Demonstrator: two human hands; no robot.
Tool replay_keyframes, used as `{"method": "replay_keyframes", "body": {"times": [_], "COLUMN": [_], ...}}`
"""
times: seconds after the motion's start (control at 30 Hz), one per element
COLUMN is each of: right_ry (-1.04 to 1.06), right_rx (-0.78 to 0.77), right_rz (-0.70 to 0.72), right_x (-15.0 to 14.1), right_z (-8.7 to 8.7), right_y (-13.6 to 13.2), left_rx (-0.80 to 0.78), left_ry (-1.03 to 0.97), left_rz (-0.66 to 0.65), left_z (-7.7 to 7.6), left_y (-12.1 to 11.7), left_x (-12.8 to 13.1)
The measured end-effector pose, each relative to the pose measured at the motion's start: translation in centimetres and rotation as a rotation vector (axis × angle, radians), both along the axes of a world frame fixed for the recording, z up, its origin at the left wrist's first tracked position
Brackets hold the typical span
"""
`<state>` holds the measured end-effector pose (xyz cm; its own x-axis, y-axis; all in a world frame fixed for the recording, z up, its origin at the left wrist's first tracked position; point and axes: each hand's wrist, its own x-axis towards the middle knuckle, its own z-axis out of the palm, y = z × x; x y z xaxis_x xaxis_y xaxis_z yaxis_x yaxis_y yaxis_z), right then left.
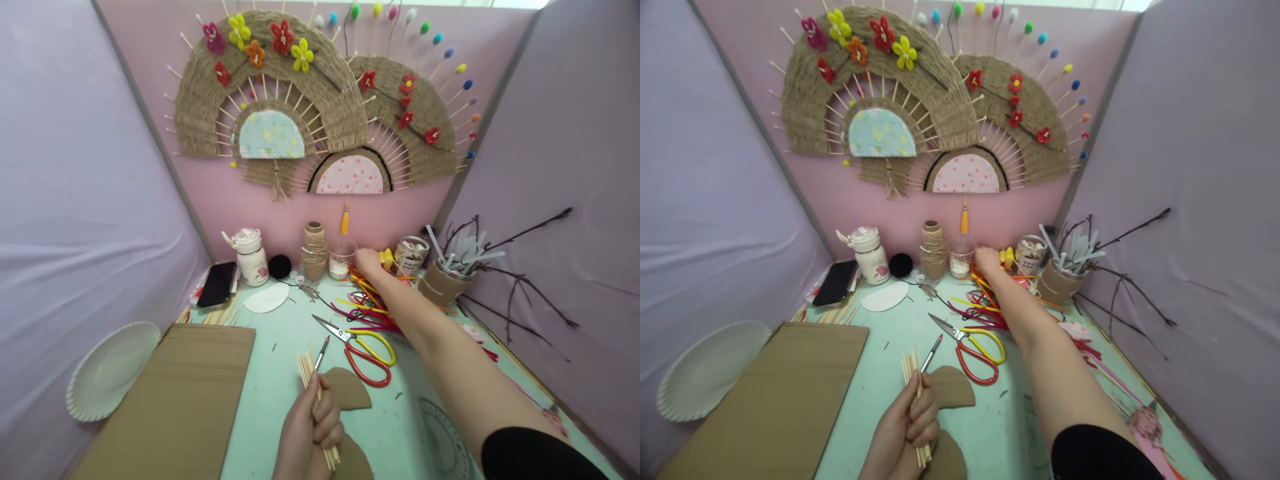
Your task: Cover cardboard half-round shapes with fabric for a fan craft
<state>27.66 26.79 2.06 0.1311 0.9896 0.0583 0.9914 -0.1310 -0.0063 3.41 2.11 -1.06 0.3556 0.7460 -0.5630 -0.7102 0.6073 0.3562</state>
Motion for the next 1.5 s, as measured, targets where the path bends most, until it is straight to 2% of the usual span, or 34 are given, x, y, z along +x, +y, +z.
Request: {"method": "replay_keyframes", "body": {"times": [0.1,0.2,0.3,0.37,0.47,0.57,0.63,0.7,0.8,0.97,1.1,1.2,1.27,1.4,1.5], "right_ry": [0.063,0.121,0.162,0.179,0.202,0.209,0.201,0.192,0.177,0.128,0.186,0.276,0.36,0.623,0.914], "right_rx": [0.187,0.314,0.341,0.293,0.104,-0.097,-0.165,-0.189,-0.145,-0.02,0.011,0.058,0.111,0.2,0.099], "right_rz": [-0.065,-0.055,-0.02,-0.009,0.003,0.0,-0.03,-0.071,-0.143,-0.336,-0.404,-0.424,-0.406,-0.322,-0.23], "right_x": [0.8,1.9,3.2,3.7,4.1,3.9,3.7,3.9,4.6,5.3,4.6,4.2,4.1,3.2,1.8], "right_z": [1.3,3.5,5.5,6.0,5.2,2.8,1.4,0.6,1.2,3.2,2.4,2.0,2.6,5.8,8.4], "right_y": [-0.1,-0.7,-2.2,-3.9,-7.6,-11.8,-14.0,-14.9,-14.0,-9.6,-7.8,-8.1,-8.5,-9.8,-11.7], "left_rx": [0.002,0.005,0.001,-0.002,-0.011,-0.021,-0.022,-0.024,-0.027,-0.026,0.013,0.022,0.022,0.037,0.07], "left_ry": [-0.006,-0.023,-0.017,-0.006,-0.006,-0.026,-0.043,-0.058,-0.073,-0.062,-0.07,-0.072,-0.073,-0.058,-0.045], "left_rz": [0.0,-0.007,-0.027,-0.036,-0.036,-0.042,-0.061,-0.081,-0.091,-0.083,-0.06,-0.038,-0.04,-0.041,-0.034], "left_z": [0.0,-0.1,-0.3,-0.3,0.0,0.2,0.1,0.1,0.2,0.8,1.2,1.5,1.7,1.9,2.1], "left_y": [0.1,0.1,0.0,-0.1,-0.3,-0.3,-0.3,-0.4,-0.6,-0.9,-0.8,-0.7,-0.9,-1.8,-2.8], "left_x": [-0.1,-0.1,0.1,0.2,0.4,0.5,0.6,0.8,1.0,1.1,0.5,0.3,0.5,1.2,1.8]}}
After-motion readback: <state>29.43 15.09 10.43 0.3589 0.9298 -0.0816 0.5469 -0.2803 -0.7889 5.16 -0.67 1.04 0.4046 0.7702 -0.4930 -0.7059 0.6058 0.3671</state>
